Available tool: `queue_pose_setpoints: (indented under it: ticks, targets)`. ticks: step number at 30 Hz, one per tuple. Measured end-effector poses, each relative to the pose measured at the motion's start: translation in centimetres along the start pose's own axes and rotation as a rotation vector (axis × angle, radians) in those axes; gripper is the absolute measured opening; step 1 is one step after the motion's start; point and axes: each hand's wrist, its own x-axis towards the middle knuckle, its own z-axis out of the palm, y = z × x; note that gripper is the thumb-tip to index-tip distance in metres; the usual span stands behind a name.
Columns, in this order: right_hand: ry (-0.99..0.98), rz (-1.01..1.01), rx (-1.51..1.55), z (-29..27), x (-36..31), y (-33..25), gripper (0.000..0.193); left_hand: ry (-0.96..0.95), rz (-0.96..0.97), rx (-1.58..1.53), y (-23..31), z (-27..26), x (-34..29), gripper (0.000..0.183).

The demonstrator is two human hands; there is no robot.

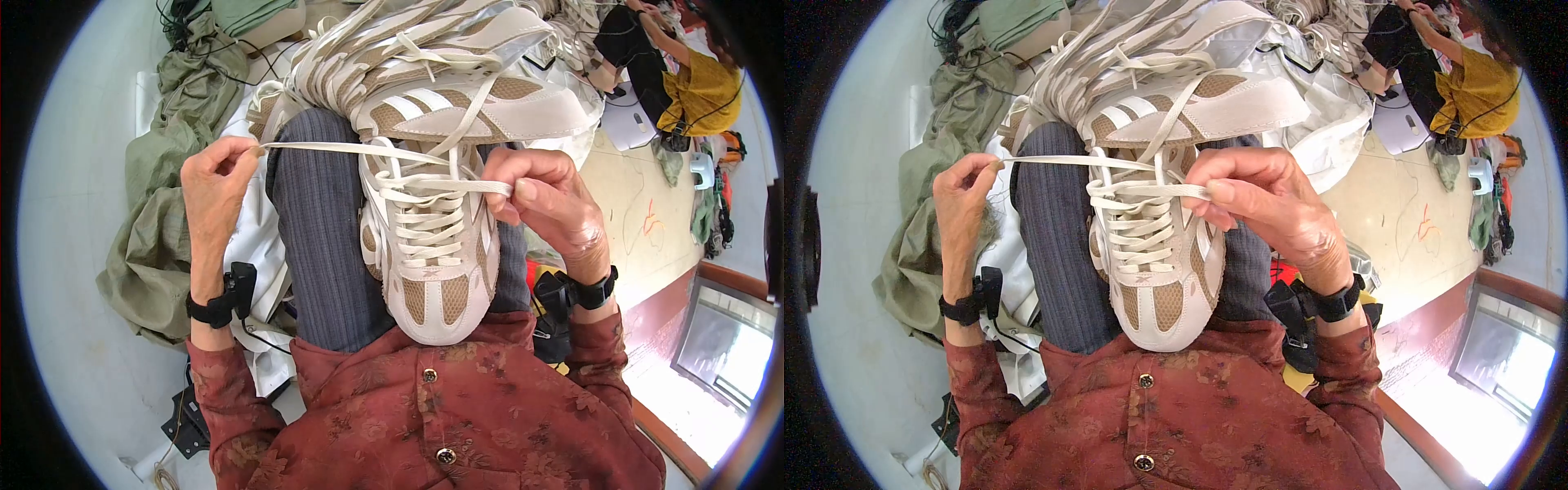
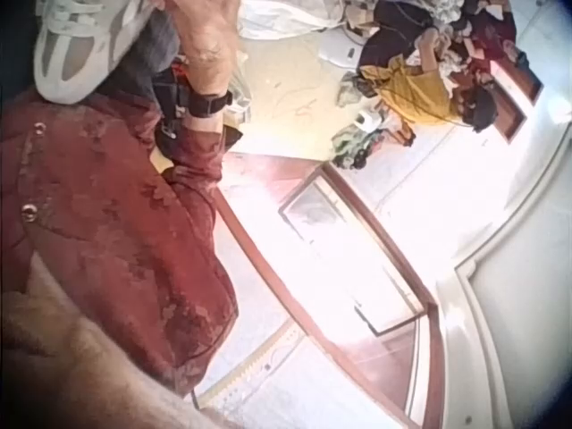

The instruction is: The person is lacing a beige Reebok shoe upper while sitting among piles of shoe components.

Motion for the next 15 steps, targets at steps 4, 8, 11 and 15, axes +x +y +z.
queue_pose_setpoints:
  ticks: [4, 8, 11, 15]
  targets:
    - [0.136, 0.082, -0.066, 0.9, 0.5, -0.1, 0.030, 0.084, -0.084, 0.035, -0.7, -1.2, -0.9, 0.011]
    - [0.185, 0.105, -0.077, 1.0, 0.8, -0.2, 0.025, 0.130, -0.153, 0.005, -2.0, -2.5, -1.7, 0.012]
    - [0.162, 0.087, -0.041, 0.9, 0.8, 0.0, 0.024, 0.130, -0.166, 0.000, -2.6, -2.7, -2.4, 0.013]
    - [0.188, 0.031, 0.029, 0.6, 0.8, 0.9, 0.025, 0.143, -0.175, 0.013, -3.7, -2.5, -2.8, 0.013]
